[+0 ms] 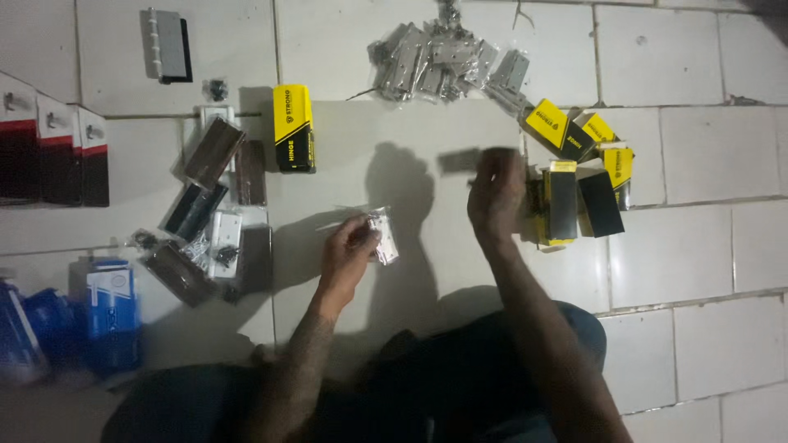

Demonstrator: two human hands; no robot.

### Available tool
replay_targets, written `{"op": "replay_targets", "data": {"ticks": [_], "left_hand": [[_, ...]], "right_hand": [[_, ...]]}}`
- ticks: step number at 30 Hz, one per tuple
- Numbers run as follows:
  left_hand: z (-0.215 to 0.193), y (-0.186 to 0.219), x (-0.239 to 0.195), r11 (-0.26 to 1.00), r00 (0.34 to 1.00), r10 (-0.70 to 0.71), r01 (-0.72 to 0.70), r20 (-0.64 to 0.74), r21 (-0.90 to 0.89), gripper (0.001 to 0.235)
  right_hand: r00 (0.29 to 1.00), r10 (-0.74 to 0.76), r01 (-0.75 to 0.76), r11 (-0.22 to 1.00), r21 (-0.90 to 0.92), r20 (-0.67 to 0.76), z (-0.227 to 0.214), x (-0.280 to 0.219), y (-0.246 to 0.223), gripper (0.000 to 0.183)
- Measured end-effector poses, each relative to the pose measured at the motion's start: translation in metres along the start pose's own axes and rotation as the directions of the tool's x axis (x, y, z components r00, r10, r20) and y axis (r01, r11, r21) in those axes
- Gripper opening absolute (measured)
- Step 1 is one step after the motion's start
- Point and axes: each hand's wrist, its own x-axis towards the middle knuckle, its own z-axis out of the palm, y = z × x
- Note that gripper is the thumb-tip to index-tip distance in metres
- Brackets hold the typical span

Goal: The person unboxes and inspects small metal hardware items by hand, taking them from yellow and black boxes or small bags and matching them with hinges and screws on the floor.

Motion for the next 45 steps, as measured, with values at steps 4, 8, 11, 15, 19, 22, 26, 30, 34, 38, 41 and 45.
{"op": "replay_targets", "data": {"ticks": [4,8,11,15,19,22,26,30,34,38,41,45], "left_hand": [[0.001,-0.008,-0.001,0.938,0.984,0.176,-0.176,0.027,0.298,0.051],[0.006,-0.007,-0.006,0.903,0.972,0.232,-0.206,-0.025,0.378,0.048],[0.004,-0.015,0.001,0.893,0.961,0.269,-0.225,-0.063,0.39,0.042],[0.006,-0.024,0.002,0.863,0.95,0.31,-0.261,-0.045,0.433,0.038],[0.009,-0.02,-0.001,0.824,0.952,0.308,-0.266,-0.001,0.501,0.04],[0.012,-0.017,-0.012,0.832,0.962,0.274,-0.236,-0.001,0.503,0.049],[0.014,-0.021,-0.011,0.834,0.952,0.306,-0.264,-0.007,0.485,0.046],[0.016,-0.023,-0.013,0.834,0.947,0.32,-0.275,-0.014,0.478,0.045],[0.013,-0.025,-0.009,0.849,0.949,0.316,-0.282,-0.002,0.447,0.047],[0.011,-0.019,-0.008,0.865,0.961,0.275,-0.243,-0.01,0.438,0.046],[0.008,-0.024,-0.007,0.869,0.96,0.279,-0.25,-0.006,0.427,0.045],[0.005,-0.02,-0.004,0.891,0.969,0.245,-0.234,0.022,0.389,0.045]], "right_hand": [[0.953,0.186,-0.239,0.946,0.218,0.238,0.003,-0.033,-0.004,0.011],[0.861,0.077,-0.101,0.995,0.022,0.502,0.03,-0.049,0.023,0.012],[0.846,0.0,0.008,1.0,-0.012,0.533,0.051,-0.053,0.024,0.013],[0.894,-0.011,0.097,0.981,-0.171,0.448,0.07,-0.066,0.03,0.046],[0.914,0.033,-0.027,0.999,-0.02,0.405,0.061,-0.074,0.02,0.047],[0.948,-0.081,0.13,0.981,-0.142,0.307,0.056,-0.086,0.024,0.046],[0.906,0.079,-0.071,0.997,-0.034,0.415,0.055,-0.086,0.029,0.041],[0.868,0.167,-0.152,0.986,-0.071,0.467,0.048,-0.088,0.015,0.051],[0.809,0.222,-0.206,0.974,-0.091,0.544,0.032,-0.091,-0.008,0.069],[0.726,-0.099,0.266,0.953,-0.144,0.681,0.027,-0.091,-0.033,0.107],[0.689,-0.168,0.398,0.901,-0.173,0.705,0.034,-0.092,-0.027,0.096],[0.627,-0.273,0.511,0.851,-0.12,0.73,0.027,-0.084,-0.034,0.092]]}}
